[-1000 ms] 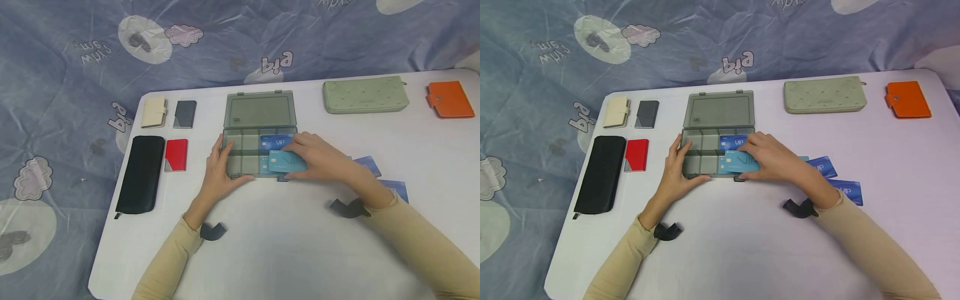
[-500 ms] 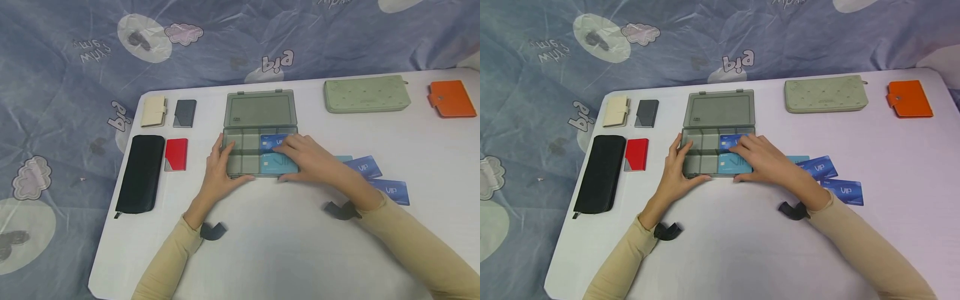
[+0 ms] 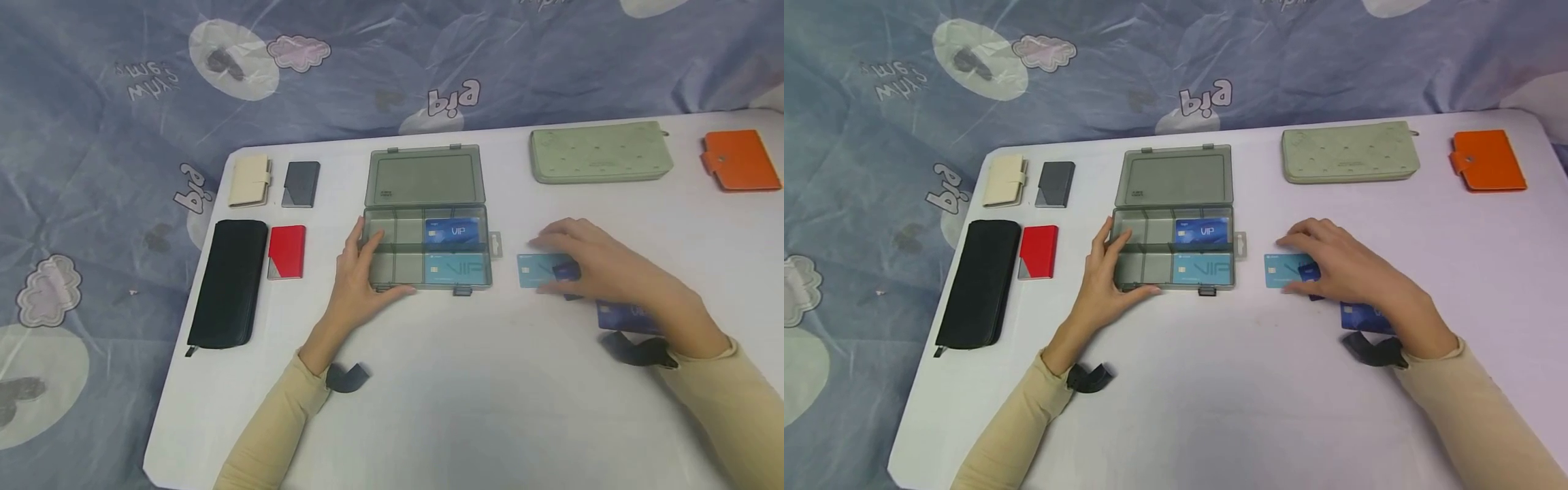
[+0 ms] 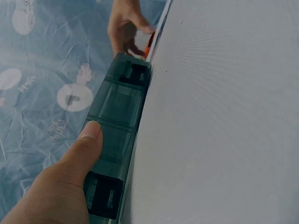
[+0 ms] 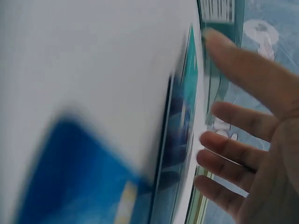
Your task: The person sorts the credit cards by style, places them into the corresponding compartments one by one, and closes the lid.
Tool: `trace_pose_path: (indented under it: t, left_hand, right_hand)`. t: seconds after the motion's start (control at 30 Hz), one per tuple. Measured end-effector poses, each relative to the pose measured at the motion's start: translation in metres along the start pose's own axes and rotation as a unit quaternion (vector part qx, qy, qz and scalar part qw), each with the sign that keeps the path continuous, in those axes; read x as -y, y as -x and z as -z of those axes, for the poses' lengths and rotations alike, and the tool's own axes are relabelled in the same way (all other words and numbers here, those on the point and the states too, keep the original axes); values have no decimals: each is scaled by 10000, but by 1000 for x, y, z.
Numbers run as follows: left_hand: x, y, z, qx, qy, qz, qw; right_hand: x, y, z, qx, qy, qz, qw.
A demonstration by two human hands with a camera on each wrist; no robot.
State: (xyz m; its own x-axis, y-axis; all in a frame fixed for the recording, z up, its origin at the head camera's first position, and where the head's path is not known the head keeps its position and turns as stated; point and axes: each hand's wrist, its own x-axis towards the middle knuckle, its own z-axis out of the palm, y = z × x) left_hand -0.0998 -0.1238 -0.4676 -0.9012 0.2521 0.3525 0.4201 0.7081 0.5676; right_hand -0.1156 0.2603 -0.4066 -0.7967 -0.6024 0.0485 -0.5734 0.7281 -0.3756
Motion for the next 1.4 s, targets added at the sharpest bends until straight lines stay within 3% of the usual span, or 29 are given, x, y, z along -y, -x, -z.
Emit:
trace_pose_path:
  t: [0.13, 0.47, 0.77, 0.9, 1.4]
  left_hand:
    - [1, 2, 2, -13, 13, 86, 10000]
    - [2, 2, 1, 38, 9, 183, 9998]
    - [1, 1, -1, 58, 49, 117, 9999]
    - [1, 0, -1, 29, 48, 78, 10000]
    - [-1, -1, 0, 51, 20, 81, 10000]
  right_hand:
    - [-7, 4, 3, 327, 255, -158, 9990]
    - [-7, -14, 7, 385, 616, -156, 9972]
    - [-7, -28, 7, 967, 393, -926, 9902]
    - [-8, -28, 8, 927, 308, -1189, 9881]
    - [-5, -29, 11, 755, 306, -1064, 9910]
